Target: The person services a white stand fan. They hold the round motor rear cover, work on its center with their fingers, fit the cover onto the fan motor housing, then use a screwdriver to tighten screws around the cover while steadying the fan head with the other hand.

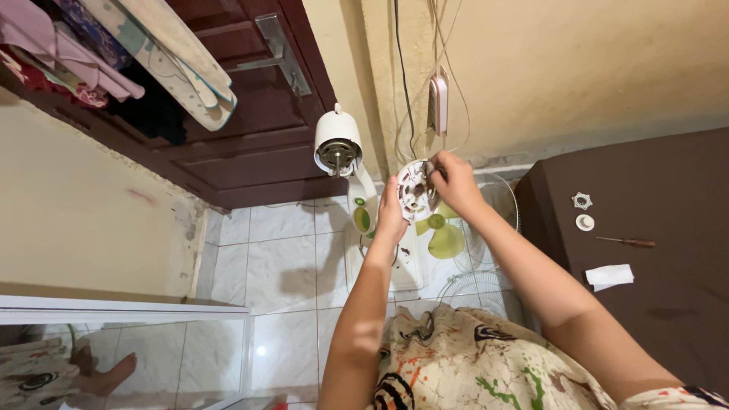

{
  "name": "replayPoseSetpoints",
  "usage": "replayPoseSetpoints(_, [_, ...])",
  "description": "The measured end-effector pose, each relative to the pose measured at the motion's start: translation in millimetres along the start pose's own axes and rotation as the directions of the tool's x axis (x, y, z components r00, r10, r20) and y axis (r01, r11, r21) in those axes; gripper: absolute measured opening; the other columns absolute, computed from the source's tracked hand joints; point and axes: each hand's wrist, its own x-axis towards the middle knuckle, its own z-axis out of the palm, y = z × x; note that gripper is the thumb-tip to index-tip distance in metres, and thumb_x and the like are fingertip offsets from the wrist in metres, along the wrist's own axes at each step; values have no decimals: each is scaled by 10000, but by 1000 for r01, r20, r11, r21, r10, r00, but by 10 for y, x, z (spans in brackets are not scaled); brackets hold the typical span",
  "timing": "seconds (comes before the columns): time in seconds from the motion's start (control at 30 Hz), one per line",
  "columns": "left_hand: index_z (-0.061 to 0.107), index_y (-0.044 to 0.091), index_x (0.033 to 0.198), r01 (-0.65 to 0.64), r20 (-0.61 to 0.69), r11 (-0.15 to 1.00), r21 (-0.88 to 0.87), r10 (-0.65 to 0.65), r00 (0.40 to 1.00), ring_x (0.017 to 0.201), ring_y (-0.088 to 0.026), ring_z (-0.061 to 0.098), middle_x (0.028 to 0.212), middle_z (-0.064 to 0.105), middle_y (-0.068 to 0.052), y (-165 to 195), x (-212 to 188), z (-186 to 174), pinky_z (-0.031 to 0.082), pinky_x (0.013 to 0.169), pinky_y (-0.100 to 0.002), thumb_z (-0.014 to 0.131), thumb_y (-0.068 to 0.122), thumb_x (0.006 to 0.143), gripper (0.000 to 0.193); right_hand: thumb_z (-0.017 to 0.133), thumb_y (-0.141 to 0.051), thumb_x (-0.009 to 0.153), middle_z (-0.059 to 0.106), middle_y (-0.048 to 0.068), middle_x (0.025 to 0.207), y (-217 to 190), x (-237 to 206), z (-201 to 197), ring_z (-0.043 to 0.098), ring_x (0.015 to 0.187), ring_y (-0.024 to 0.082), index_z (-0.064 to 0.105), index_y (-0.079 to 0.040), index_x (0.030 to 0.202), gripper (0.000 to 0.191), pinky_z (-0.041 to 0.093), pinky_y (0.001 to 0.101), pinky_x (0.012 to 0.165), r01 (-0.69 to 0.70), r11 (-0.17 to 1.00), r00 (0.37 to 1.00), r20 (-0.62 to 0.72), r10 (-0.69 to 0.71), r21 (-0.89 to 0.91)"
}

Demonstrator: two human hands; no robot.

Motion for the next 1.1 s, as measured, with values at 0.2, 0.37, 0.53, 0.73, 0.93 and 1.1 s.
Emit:
replayPoseSetpoints(0.2, [553, -31, 1361, 277, 115, 949, -152, -262, 958, 1126, -239, 683, 1255, 690, -139, 246, -72, 101, 556, 977, -369, 408, 504, 1040, 641, 720, -24, 783, 623, 155, 1021, -486, -65, -169, 629, 979, 393, 666, -43, 1021, 244, 538, 458, 815, 479, 857, 876, 171, -451, -190])
replayPoseSetpoints(0.37, [568, -35, 1317, 167, -93, 985, -42, -170, 981, 986, -225, 677, 1156, 672, -134, 84, -8, 21, 558, 848, -393, 461, 495, 1122, 575, 702, -11, 738, 618, 155, 1058, -656, -238, -77, 637, 963, 388, 695, -43, 1074, 338, 539, 464, 769, 546, 802, 838, 162, -521, -242])
replayPoseSetpoints(0.53, [671, -25, 1186, 46, -110, 999, 9, -45, 993, 943, -185, 719, 1081, 737, -108, 10, -60, -8, 579, 843, -330, 471, 426, 1067, 508, 687, -7, 783, 613, 171, 1108, -627, -225, -111, 640, 953, 390, 688, -31, 992, 211, 541, 465, 793, 265, 905, 958, -14, -285, -332])
replayPoseSetpoints(0.73, [662, -20, 1193, -50, -113, 998, 45, 55, 992, 945, -187, 669, 1075, 702, -101, -74, -35, 25, 542, 803, -344, 506, 402, 1114, 458, 644, 1, 838, 611, 161, 1104, -685, -273, -20, 650, 982, 390, 690, -11, 1092, 258, 548, 455, 819, 411, 907, 912, 56, -407, -92])
replayPoseSetpoints(0.93, [643, 51, 1181, 122, -96, 971, -205, -144, 985, 967, -182, 705, 1086, 726, -60, -23, -98, 50, 580, 840, -329, 415, 463, 1050, 488, 691, -45, 838, 630, 157, 1010, -692, -269, -105, 636, 951, 378, 716, -34, 992, 157, 532, 456, 826, 268, 949, 963, 43, -265, -164])
replayPoseSetpoints(1.1, [654, 69, 1171, 165, -17, 965, -202, -172, 985, 920, -193, 683, 1027, 718, -47, -99, -39, 7, 540, 789, -366, 465, 396, 1123, 381, 690, -47, 863, 650, 159, 1026, -611, -233, 17, 612, 1006, 379, 691, -11, 1022, 163, 519, 450, 857, 424, 889, 905, 50, -422, -171])
